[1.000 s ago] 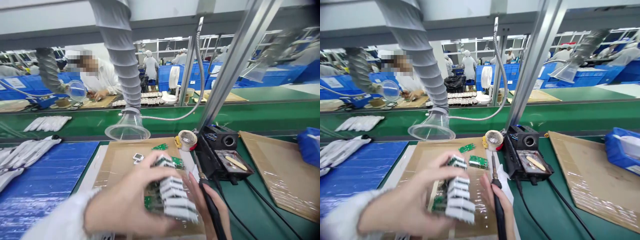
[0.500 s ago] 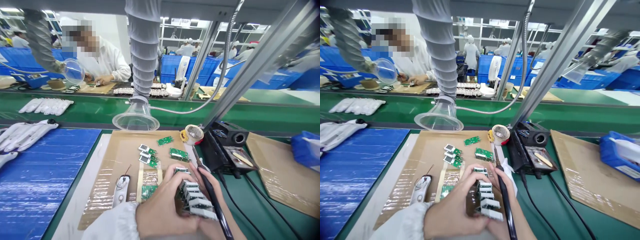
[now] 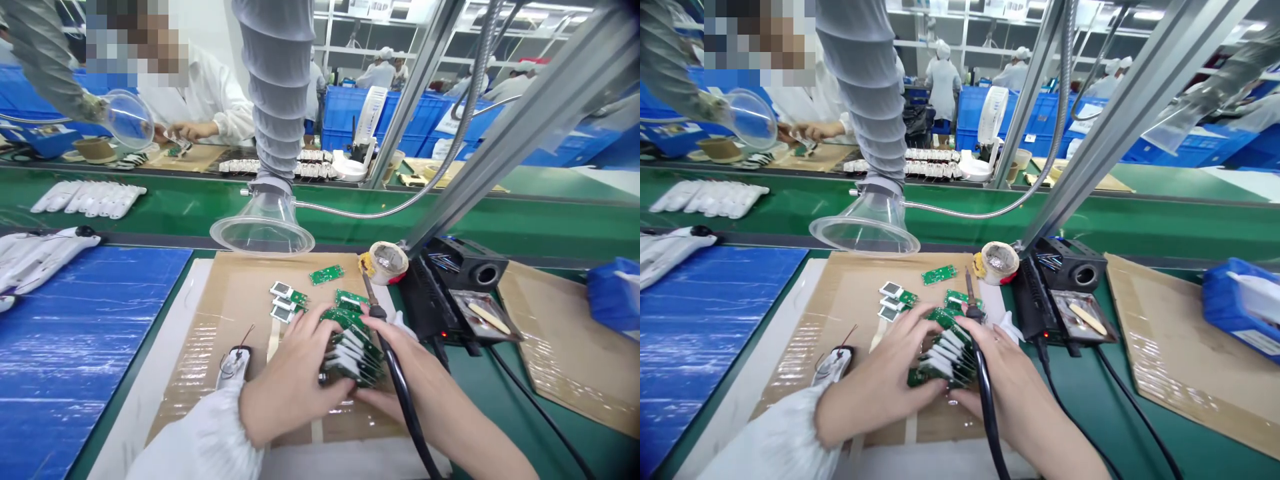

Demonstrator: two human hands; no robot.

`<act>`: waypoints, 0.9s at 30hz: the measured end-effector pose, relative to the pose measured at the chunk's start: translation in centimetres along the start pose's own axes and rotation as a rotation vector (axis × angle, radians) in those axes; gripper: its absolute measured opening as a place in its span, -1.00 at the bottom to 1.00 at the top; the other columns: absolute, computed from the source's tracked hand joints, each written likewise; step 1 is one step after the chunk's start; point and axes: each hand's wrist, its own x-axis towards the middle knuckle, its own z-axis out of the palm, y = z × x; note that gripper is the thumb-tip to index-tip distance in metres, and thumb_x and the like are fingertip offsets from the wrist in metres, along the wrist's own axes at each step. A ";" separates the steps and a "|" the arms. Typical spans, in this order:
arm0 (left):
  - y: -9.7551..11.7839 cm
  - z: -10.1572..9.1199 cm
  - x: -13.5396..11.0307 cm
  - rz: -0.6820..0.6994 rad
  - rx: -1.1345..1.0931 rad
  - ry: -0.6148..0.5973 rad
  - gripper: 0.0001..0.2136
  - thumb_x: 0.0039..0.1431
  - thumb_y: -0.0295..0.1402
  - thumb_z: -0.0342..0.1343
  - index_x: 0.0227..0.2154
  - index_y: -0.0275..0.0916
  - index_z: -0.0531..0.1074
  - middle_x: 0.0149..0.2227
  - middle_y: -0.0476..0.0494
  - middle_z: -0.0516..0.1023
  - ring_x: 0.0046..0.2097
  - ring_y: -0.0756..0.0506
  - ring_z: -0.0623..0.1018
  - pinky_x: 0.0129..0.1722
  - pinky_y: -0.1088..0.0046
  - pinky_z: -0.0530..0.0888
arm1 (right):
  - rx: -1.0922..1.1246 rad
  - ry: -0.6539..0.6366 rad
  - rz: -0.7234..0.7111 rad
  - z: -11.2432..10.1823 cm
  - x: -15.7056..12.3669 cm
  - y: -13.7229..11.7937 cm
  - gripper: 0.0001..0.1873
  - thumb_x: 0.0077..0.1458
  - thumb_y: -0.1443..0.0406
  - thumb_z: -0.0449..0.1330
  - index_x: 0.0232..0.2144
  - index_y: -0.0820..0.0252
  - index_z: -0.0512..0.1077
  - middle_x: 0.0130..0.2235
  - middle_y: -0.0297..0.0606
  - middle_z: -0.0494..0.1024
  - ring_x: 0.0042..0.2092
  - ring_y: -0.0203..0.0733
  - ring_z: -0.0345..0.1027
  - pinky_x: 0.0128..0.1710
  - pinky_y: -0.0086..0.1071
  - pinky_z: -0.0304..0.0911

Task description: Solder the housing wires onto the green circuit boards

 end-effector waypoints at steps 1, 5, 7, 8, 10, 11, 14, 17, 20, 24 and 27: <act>-0.2 -0.4 -0.3 -0.012 0.053 -0.016 -0.52 0.07 -0.40 0.27 0.05 -0.15 0.28 0.26 -0.23 0.29 0.33 -0.29 0.26 0.40 -0.19 0.02 | 0.003 -0.002 -0.006 0.4 0.2 0.0 -0.12 0.02 0.26 0.34 0.33 0.02 0.08 0.21 -0.06 0.46 0.17 0.07 0.44 0.14 -0.04 0.43; -0.7 -0.6 -1.0 0.018 0.175 -0.057 -0.39 0.15 -0.44 0.27 0.22 -0.16 0.17 0.27 -0.25 0.32 0.30 -0.28 0.35 0.33 -0.11 0.28 | 0.030 0.022 -0.014 1.7 0.0 0.4 -0.13 0.06 0.24 0.33 0.34 0.02 0.04 0.23 -0.05 0.43 0.21 0.07 0.40 0.15 -0.03 0.43; -0.8 -0.2 -1.0 0.055 0.222 -0.052 -0.38 0.17 -0.44 0.28 0.24 -0.16 0.17 0.31 -0.28 0.27 0.32 -0.28 0.33 0.27 -0.02 0.40 | 0.036 0.029 -0.028 2.0 -0.4 1.0 -0.15 0.10 0.22 0.31 0.34 0.02 0.03 0.25 -0.06 0.41 0.23 0.03 0.38 0.15 -0.07 0.44; -0.7 0.1 -0.7 0.071 0.246 -0.046 -0.40 0.17 -0.43 0.28 0.23 -0.17 0.19 0.32 -0.28 0.26 0.31 -0.28 0.34 0.26 0.00 0.42 | 0.035 0.027 -0.032 2.1 -0.5 1.4 -0.17 0.11 0.22 0.30 0.34 0.02 0.03 0.26 -0.07 0.40 0.23 0.01 0.38 0.15 -0.09 0.44; -0.6 0.7 0.1 0.087 0.301 -0.028 -0.46 0.19 -0.40 0.28 0.19 -0.20 0.24 0.30 -0.30 0.28 0.29 -0.30 0.37 0.24 0.01 0.44 | 0.020 0.038 -0.028 2.0 -0.4 2.3 -0.20 0.13 0.21 0.29 0.33 0.00 0.04 0.26 -0.09 0.40 0.23 -0.02 0.38 0.15 -0.11 0.44; -0.4 1.1 0.6 0.082 0.333 -0.015 -0.49 0.20 -0.39 0.27 0.18 -0.23 0.26 0.29 -0.33 0.29 0.28 -0.31 0.39 0.22 0.02 0.46 | 0.004 0.065 -0.024 1.9 -0.2 2.7 -0.21 0.14 0.21 0.29 0.33 0.00 0.05 0.25 -0.11 0.41 0.22 -0.03 0.39 0.15 -0.11 0.44; 0.2 1.9 2.1 0.032 0.458 0.061 -0.47 0.19 -0.40 0.28 0.18 -0.33 0.27 0.29 -0.44 0.28 0.28 -0.38 0.38 0.20 0.01 0.47 | -0.054 0.215 -0.015 1.4 0.8 3.7 -0.24 0.15 0.23 0.29 0.32 -0.02 0.09 0.25 -0.15 0.41 0.20 -0.04 0.41 0.16 -0.12 0.43; 0.9 1.7 1.9 0.035 0.550 0.142 -0.41 0.15 -0.44 0.30 0.21 -0.34 0.24 0.32 -0.47 0.25 0.33 -0.43 0.30 0.26 -0.08 0.38 | -0.081 0.222 -0.044 1.2 1.3 3.8 -0.26 0.17 0.26 0.27 0.32 -0.03 0.09 0.27 -0.17 0.39 0.22 -0.05 0.38 0.22 -0.08 0.38; 0.9 -0.2 -0.5 0.096 0.530 0.187 -0.55 0.22 -0.46 0.20 0.15 -0.29 0.29 0.26 -0.38 0.36 0.30 -0.36 0.36 0.26 -0.09 0.38 | -0.064 0.136 -0.040 1.6 0.7 3.2 -0.24 0.16 0.27 0.27 0.33 -0.04 0.06 0.27 -0.16 0.38 0.23 -0.01 0.37 0.27 0.05 0.31; -1.4 -3.6 -5.9 0.038 0.501 0.348 -0.70 0.35 -0.43 0.05 0.11 -0.14 0.35 0.15 -0.19 0.49 0.20 -0.22 0.47 0.26 -0.05 0.38 | -0.027 0.173 -0.040 3.1 -0.5 3.0 -0.23 0.13 0.25 0.29 0.31 -0.02 0.08 0.28 -0.12 0.37 0.24 0.07 0.36 0.24 0.07 0.33; -4.0 -5.5 -10.0 -0.096 0.496 0.490 -0.69 0.35 -0.37 0.07 0.12 -0.07 0.36 0.11 -0.18 0.51 0.16 -0.21 0.50 0.20 0.06 0.46 | 0.015 0.221 -0.057 4.8 -1.2 3.9 -0.22 0.09 0.25 0.32 0.31 0.00 0.13 0.30 -0.11 0.32 0.22 0.13 0.37 0.21 0.09 0.35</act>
